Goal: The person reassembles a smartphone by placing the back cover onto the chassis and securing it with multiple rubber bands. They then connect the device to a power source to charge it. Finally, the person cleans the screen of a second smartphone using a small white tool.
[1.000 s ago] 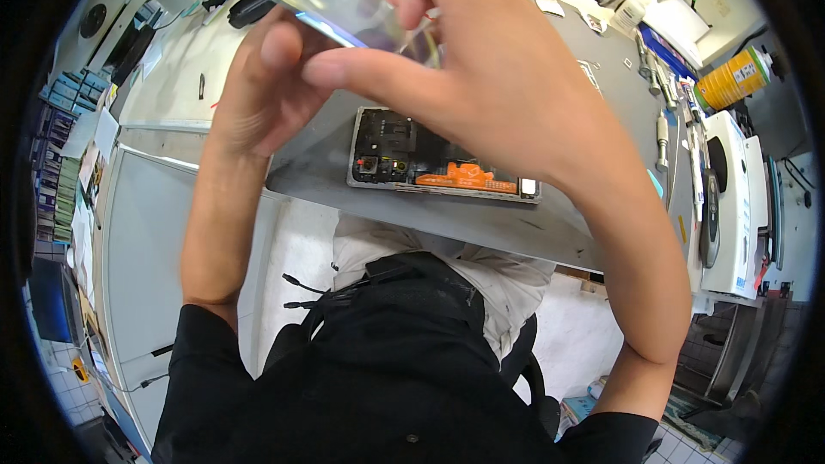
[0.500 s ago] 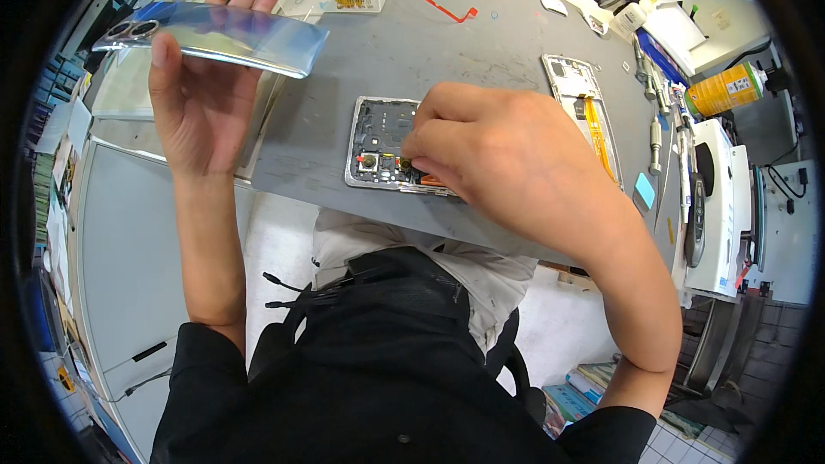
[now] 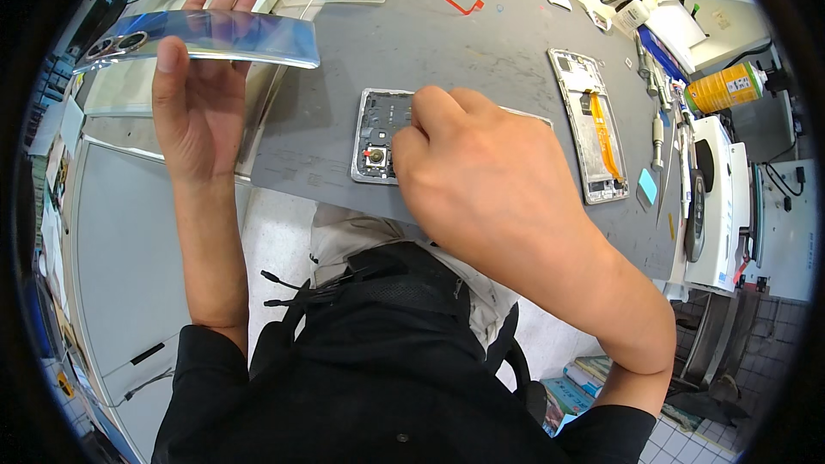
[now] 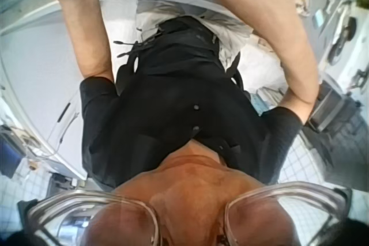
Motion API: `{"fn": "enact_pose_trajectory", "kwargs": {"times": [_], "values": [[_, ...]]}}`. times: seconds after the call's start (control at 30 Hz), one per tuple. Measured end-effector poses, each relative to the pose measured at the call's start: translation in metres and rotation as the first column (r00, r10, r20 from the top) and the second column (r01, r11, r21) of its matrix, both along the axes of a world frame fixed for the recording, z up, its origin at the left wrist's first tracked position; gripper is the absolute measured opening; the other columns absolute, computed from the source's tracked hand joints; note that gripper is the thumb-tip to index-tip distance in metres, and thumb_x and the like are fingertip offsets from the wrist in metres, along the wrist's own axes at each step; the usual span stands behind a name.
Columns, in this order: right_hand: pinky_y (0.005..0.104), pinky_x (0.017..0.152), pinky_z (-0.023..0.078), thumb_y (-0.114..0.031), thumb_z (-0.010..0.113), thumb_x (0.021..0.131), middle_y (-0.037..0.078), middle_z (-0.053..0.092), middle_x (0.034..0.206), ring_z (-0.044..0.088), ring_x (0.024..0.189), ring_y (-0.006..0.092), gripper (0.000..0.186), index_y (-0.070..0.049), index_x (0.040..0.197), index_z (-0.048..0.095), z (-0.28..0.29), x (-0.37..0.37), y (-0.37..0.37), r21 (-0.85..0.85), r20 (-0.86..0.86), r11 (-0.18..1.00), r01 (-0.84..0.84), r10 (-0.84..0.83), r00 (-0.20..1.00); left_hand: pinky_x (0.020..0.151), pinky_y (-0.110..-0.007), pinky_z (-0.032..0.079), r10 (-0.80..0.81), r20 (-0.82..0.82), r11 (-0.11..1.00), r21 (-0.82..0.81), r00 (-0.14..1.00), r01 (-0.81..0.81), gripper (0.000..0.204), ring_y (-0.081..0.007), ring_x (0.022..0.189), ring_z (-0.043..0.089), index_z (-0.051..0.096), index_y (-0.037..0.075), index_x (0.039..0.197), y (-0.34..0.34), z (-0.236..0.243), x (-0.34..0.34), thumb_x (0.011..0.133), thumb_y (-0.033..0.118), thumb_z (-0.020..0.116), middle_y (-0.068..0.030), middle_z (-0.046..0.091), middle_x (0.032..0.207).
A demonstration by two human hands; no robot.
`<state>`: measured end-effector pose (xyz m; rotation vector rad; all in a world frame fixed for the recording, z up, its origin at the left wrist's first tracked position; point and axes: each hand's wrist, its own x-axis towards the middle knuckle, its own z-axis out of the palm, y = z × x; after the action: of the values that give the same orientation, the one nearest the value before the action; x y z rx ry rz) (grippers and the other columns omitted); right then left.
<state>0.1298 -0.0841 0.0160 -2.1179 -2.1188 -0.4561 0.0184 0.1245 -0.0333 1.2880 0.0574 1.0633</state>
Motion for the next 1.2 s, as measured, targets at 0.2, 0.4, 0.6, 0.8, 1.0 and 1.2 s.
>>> {"fn": "enact_pose_trajectory", "kwargs": {"times": [0.2, 0.4, 0.6, 0.8, 1.0, 1.2], "values": [[0.035, 0.048, 0.05, -0.009, 0.064, 0.069, 0.008, 0.052, 0.072, 0.061, 0.07, 0.0223, 0.011, -0.003, 0.066, 0.056, 0.004, -0.008, 0.005, -0.052, 0.053, 0.998, 0.024, -0.022, 0.998, 0.118, -0.041, 0.03, -0.004, 0.009, 1.0, -0.014, 1.0, 0.004, 0.086, -0.0337, 0.143, 0.036, 0.029, -0.003, 0.149, 0.0, -0.001, -0.002, 0.091, 0.051, 0.061, -0.0266, 0.037, 0.152], [0.0345, 0.051, 0.051, -0.009, 0.064, 0.071, 0.008, 0.054, 0.073, 0.061, 0.071, 0.0225, 0.009, -0.003, 0.07, 0.057, 0.007, -0.006, 0.009, -0.079, 0.08, 0.997, 0.011, -0.005, 0.997, 0.116, -0.041, 0.033, -0.007, -0.002, 1.0, -0.025, 1.0, 0.007, 0.084, -0.0333, 0.142, 0.038, 0.03, -0.003, 0.148, 0.0, -0.003, -0.003, 0.091, 0.05, 0.061, -0.0264, 0.039, 0.151], [0.0337, 0.055, 0.052, -0.01, 0.063, 0.073, 0.007, 0.056, 0.078, 0.061, 0.075, 0.0221, 0.008, -0.004, 0.074, 0.058, 0.007, -0.001, 0.011, -0.121, 0.075, 0.993, -0.005, 0.015, 0.997, 0.116, -0.04, 0.034, 0.009, 0.0, 1.0, -0.022, 1.0, -0.009, 0.083, -0.0332, 0.142, 0.038, 0.029, -0.003, 0.149, -0.002, -0.003, -0.003, 0.092, 0.049, 0.06, -0.0264, 0.039, 0.15], [0.036, 0.061, 0.051, -0.012, 0.068, 0.079, 0.006, 0.055, 0.083, 0.06, 0.078, 0.0241, 0.012, -0.007, 0.081, 0.057, 0.002, 0.011, 0.003, -0.087, -0.065, 0.996, -0.034, 0.028, 0.997, 0.117, -0.041, 0.03, 0.0, 0.026, 1.0, -0.03, 1.0, 0.001, 0.08, -0.0334, 0.142, 0.037, 0.03, -0.003, 0.148, 0.0, -0.006, -0.002, 0.094, 0.05, 0.057, -0.0267, 0.039, 0.15], [0.0389, 0.064, 0.051, -0.015, 0.066, 0.085, 0.008, 0.055, 0.086, 0.061, 0.078, 0.0286, 0.014, -0.006, 0.089, 0.056, -0.008, 0.021, -0.004, -0.042, -0.266, 0.998, -0.049, 0.036, 0.963, 0.116, -0.041, 0.035, 0.127, 0.057, 0.988, -0.098, 0.99, -0.121, 0.1, -0.0351, 0.135, 0.044, 0.024, -0.007, 0.148, -0.027, 0.008, 0.004, 0.083, 0.052, 0.071, -0.0292, 0.041, 0.146], [0.0382, 0.064, 0.048, -0.004, 0.067, 0.082, 0.01, 0.056, 0.089, 0.059, 0.075, 0.0304, 0.016, -0.004, 0.09, 0.053, -0.014, 0.024, -0.008, -0.053, -0.386, 0.998, -0.041, 0.017, 0.922, 0.115, -0.042, 0.035, 0.118, 0.062, 0.991, -0.071, 0.991, -0.113, 0.099, -0.0348, 0.135, 0.043, 0.024, -0.007, 0.149, -0.025, 0.006, 0.004, 0.083, 0.052, 0.071, -0.0286, 0.04, 0.146]]}}
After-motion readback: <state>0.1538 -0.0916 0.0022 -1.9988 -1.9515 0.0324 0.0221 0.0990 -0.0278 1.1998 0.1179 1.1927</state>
